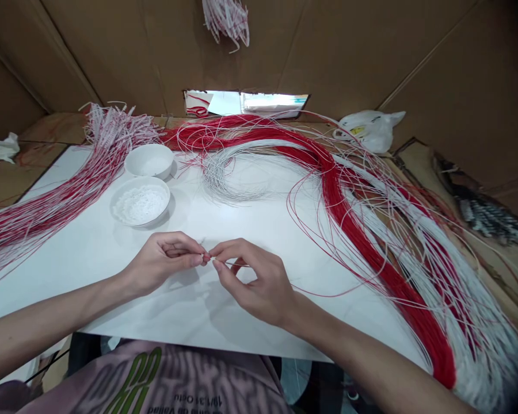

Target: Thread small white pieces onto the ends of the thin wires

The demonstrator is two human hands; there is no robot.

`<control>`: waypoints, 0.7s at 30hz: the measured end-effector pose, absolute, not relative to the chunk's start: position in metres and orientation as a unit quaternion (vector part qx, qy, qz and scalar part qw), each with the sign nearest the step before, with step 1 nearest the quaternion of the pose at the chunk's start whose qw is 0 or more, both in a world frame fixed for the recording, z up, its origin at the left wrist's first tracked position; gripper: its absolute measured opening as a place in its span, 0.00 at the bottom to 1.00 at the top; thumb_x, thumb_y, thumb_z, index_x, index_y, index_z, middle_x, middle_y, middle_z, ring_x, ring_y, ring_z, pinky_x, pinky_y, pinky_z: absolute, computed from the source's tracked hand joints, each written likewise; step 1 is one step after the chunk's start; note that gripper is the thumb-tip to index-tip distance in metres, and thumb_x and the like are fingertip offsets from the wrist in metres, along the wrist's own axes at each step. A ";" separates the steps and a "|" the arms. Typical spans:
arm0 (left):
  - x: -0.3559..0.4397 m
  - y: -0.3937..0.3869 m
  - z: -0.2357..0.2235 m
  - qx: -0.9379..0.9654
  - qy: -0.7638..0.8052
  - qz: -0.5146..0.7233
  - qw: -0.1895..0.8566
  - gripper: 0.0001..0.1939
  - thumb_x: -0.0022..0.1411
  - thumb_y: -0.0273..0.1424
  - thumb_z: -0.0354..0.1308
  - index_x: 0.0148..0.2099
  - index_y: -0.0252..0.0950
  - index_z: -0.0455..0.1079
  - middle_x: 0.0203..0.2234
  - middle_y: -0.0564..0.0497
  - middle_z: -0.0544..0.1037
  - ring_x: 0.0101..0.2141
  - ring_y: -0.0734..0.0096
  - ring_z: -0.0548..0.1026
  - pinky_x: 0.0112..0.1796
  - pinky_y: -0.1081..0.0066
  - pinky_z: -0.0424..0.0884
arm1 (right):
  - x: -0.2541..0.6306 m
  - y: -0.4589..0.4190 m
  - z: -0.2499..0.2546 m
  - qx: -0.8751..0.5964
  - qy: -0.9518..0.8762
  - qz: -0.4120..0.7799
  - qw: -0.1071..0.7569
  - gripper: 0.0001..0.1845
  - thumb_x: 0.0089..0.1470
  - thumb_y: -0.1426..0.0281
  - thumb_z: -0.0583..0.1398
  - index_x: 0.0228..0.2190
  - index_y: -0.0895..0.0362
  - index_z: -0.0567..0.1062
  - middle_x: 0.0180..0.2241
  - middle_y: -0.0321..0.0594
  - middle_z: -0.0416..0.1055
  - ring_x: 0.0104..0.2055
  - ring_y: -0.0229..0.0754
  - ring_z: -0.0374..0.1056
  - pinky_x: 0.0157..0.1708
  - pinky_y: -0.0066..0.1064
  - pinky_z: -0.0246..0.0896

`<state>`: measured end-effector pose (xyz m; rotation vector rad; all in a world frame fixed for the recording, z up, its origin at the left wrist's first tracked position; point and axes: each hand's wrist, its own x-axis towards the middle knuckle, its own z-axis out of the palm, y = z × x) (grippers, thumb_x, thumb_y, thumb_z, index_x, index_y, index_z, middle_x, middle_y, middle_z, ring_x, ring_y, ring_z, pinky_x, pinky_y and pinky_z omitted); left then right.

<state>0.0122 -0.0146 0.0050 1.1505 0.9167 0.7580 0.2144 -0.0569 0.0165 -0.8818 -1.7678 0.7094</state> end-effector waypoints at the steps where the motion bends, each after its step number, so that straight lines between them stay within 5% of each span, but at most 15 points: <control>1: 0.012 -0.015 0.005 0.513 0.408 0.336 0.676 0.09 0.50 0.31 0.71 0.33 0.34 0.77 0.30 0.47 0.83 0.33 0.66 0.81 0.38 0.69 0.78 | 0.214 -0.057 0.017 -0.364 -0.731 0.292 0.498 0.06 0.59 0.77 0.55 0.35 0.56 0.71 0.36 0.40 0.75 0.37 0.36 0.72 0.26 0.24 0.70; 21: 0.013 -0.019 0.009 0.541 0.378 0.367 0.655 0.04 0.53 0.26 0.68 0.33 0.35 0.77 0.30 0.49 0.83 0.33 0.70 0.81 0.37 0.74 0.78 | 0.215 -0.056 0.015 -0.350 -0.743 0.282 0.496 0.07 0.58 0.79 0.56 0.34 0.57 0.72 0.35 0.41 0.74 0.36 0.36 0.71 0.27 0.24 0.69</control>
